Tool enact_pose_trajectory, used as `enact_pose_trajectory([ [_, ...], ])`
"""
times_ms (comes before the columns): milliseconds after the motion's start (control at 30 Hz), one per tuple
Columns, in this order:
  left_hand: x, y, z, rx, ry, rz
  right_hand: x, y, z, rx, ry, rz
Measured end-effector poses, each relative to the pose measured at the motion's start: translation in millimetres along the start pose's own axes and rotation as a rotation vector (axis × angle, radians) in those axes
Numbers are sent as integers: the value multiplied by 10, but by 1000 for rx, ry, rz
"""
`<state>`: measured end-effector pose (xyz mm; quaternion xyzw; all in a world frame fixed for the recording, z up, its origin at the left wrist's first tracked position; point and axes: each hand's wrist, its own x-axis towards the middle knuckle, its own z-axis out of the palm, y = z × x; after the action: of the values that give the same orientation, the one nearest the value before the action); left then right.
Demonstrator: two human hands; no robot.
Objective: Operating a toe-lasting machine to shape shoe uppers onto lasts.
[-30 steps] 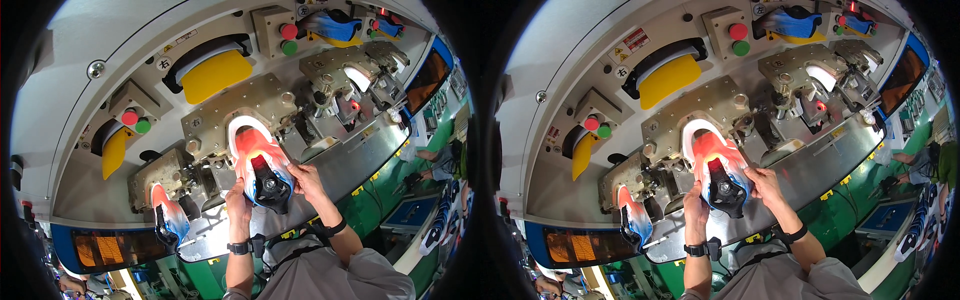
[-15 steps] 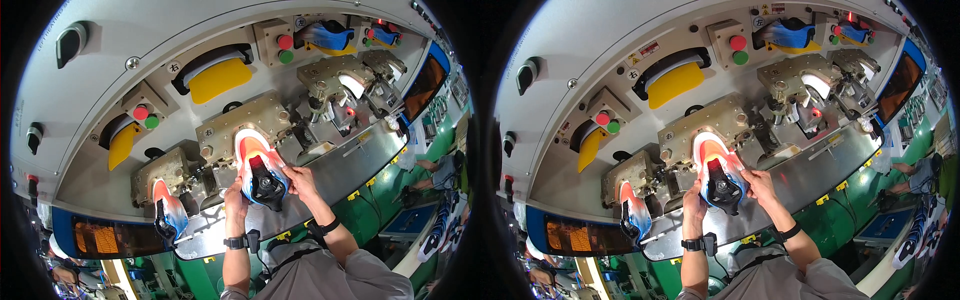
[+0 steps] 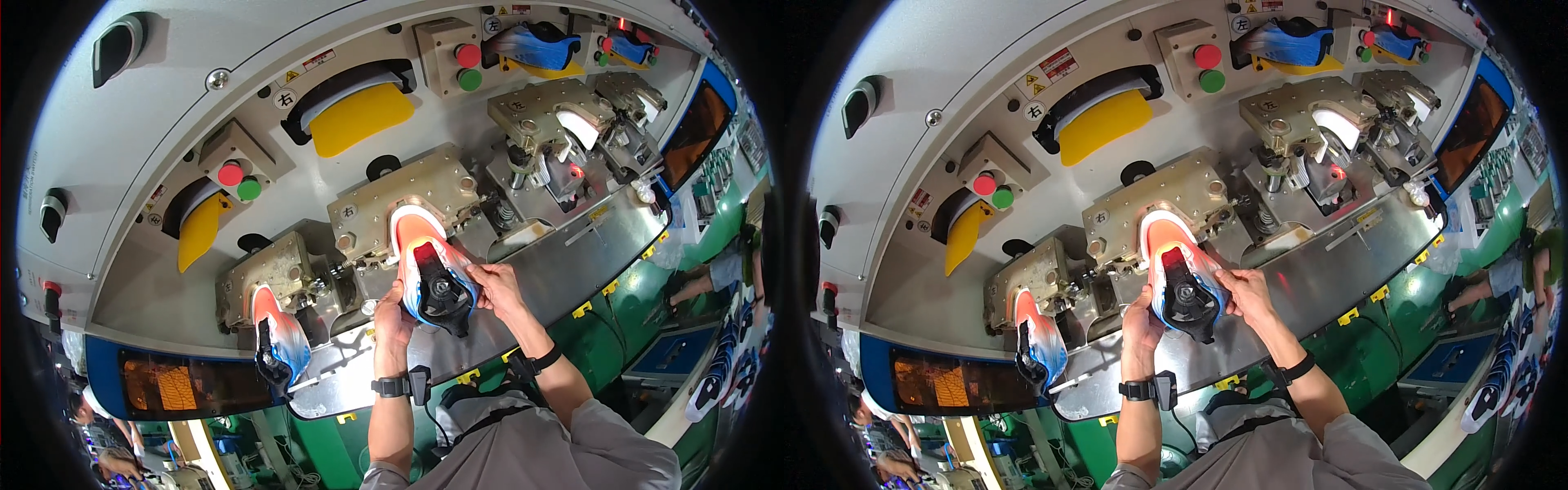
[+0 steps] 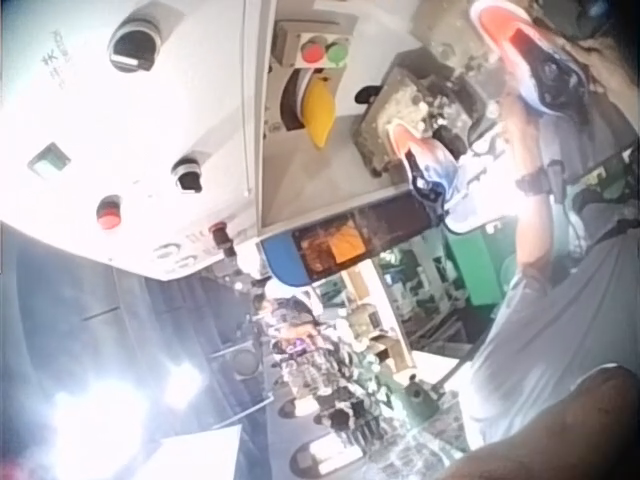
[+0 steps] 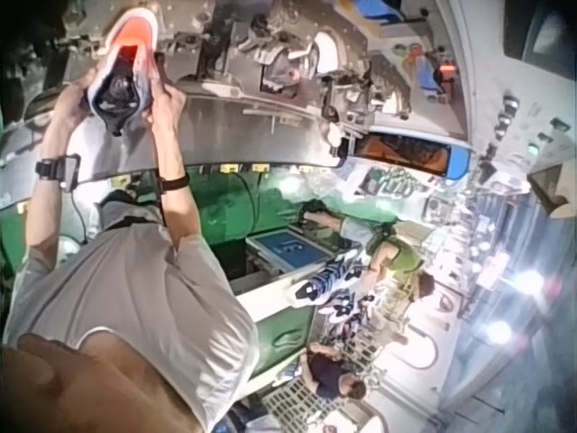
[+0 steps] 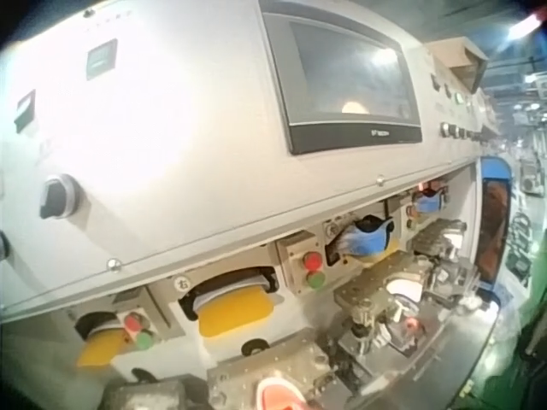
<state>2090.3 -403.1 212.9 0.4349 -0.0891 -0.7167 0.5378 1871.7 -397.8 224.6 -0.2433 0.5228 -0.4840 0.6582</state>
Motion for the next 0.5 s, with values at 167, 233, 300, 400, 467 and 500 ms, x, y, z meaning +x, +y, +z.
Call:
enact_pose_trajectory([
  [167,37,-93,1,-28,-55,57,-68,-56,-51,-114,2,-17],
  [233,27,-120,30,5,-30,78,-116,-203,-91,-290,9,0],
  [300,-5,-130,-54,-6,-11,183,-82,-441,-305,-509,12,-289],
  [400,-372,-71,-21,211,390,549,-39,-1508,-585,-799,419,-1068],
  [467,-641,-49,-154,328,727,894,-17,-2447,-653,-805,632,-1538],
  [500,-665,-58,-265,443,871,1106,-194,-2865,-646,-860,672,-1392],
])
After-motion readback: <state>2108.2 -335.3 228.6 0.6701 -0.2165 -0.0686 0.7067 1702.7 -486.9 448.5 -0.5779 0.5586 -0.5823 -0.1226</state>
